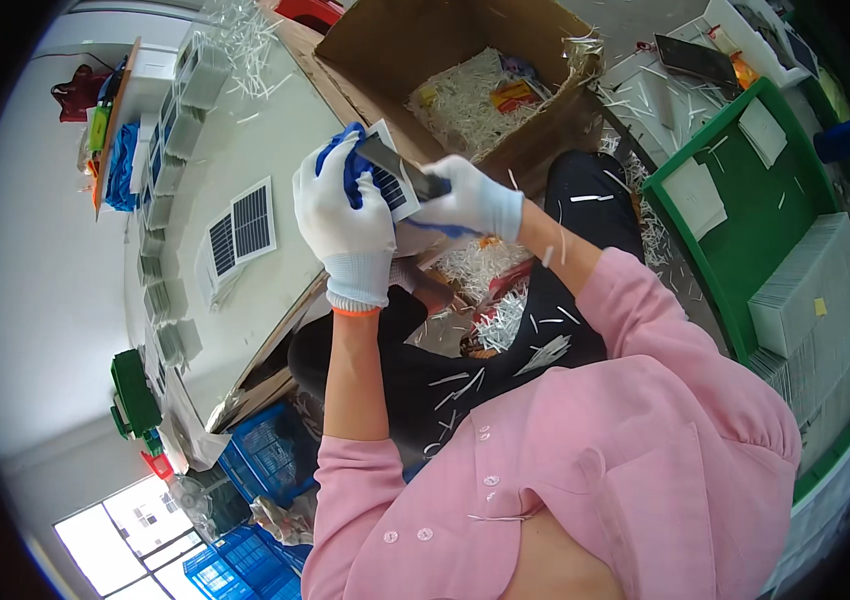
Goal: Trimming the excess edges of small solar panel components using a utility knife at a workbench.
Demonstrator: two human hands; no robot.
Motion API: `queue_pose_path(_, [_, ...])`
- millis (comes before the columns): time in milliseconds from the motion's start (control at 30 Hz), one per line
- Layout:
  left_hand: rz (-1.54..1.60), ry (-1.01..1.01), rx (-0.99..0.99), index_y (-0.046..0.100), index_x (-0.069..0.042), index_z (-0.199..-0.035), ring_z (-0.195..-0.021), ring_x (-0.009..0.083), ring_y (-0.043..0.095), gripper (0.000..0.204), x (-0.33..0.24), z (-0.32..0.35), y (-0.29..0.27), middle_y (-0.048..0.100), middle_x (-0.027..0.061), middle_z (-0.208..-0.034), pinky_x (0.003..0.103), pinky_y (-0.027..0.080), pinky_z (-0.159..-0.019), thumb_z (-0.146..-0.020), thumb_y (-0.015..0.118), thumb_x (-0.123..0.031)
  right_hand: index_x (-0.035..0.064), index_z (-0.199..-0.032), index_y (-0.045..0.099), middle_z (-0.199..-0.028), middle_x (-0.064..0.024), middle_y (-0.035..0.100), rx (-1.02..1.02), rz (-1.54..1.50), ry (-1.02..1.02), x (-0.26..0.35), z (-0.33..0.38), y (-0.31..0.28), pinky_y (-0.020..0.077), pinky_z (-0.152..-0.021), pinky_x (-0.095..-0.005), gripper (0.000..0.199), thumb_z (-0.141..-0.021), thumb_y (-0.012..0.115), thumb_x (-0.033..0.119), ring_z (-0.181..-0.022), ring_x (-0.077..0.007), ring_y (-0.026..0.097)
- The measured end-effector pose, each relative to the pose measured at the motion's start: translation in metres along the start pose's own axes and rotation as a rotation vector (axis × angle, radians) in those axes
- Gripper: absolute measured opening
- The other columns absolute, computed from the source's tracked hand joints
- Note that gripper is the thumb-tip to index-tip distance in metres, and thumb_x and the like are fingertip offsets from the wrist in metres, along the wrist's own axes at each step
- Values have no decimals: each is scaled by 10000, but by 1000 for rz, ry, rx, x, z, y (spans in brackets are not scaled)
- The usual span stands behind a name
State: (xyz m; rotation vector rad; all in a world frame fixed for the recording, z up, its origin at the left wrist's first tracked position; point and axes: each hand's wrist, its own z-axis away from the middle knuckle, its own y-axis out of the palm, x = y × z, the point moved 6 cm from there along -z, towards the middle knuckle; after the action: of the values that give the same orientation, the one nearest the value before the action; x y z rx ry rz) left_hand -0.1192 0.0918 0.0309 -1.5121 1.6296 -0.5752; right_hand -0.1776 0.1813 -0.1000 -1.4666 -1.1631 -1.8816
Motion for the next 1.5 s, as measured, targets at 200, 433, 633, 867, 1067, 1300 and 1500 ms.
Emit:
queue_pose_path(200, [-95,-48,-129,687,-65,-1120,-1042,326,602,317,-4,1,1,662,118,-1129,415,479,-929,-808,647,-29,21,-970,651,-758,-98,660,-37,173,-230,-32,63,30,510,-679,-299,200,-814,755,90,-685,-155,639])
queue_pose_path(433, [-113,-55,14,655,-47,-1142,-1111,376,556,386,-3,2,8,611,161,-1174,476,451,-961,-760,687,-97,70,-1165,550,-1004,-148,642,-640,360,-686,-7,-25,11,537,-785,-409,374,-839,726,121,-923,-323,673])
queue_pose_path(633, [-30,-24,-11,668,-32,-1119,-1098,380,562,375,-3,-4,9,625,164,-1141,471,460,-950,-747,687,-76,72,-1108,544,-1007,-177,632,-575,174,-670,-31,-77,-9,534,-774,-427,399,-808,780,189,-900,-364,656])
queue_pose_path(867, [-1,-16,-10,695,-50,-1103,-1071,345,600,347,2,2,-2,663,141,-1140,430,478,-954,-757,676,-47,45,-1102,529,-989,-195,625,-734,539,-591,-18,-28,3,527,-761,-425,328,-815,687,25,-869,-387,650])
queue_pose_path(1067, [9,-18,-5,691,-37,-1091,-1087,362,590,375,-1,2,-1,646,152,-1134,444,476,-953,-716,685,-26,53,-1089,534,-947,-177,618,-703,357,-628,-25,-55,1,524,-765,-423,282,-854,683,94,-874,-371,648])
queue_pose_path(1300, [93,50,44,683,-39,-1093,-1082,370,602,346,5,3,-10,650,155,-1116,445,489,-938,-748,672,-16,43,-1051,621,-940,-27,661,-424,-125,-364,-32,-74,-3,555,-770,-248,133,-926,648,80,-844,-97,647])
queue_pose_path(1500, [-55,-94,81,628,-26,-1196,-1177,381,537,424,16,8,-18,594,174,-1235,462,415,-1033,-775,676,-40,2,-913,640,-626,-29,609,-48,86,-36,-18,15,10,454,-419,-241,172,-837,754,107,-457,-73,547])
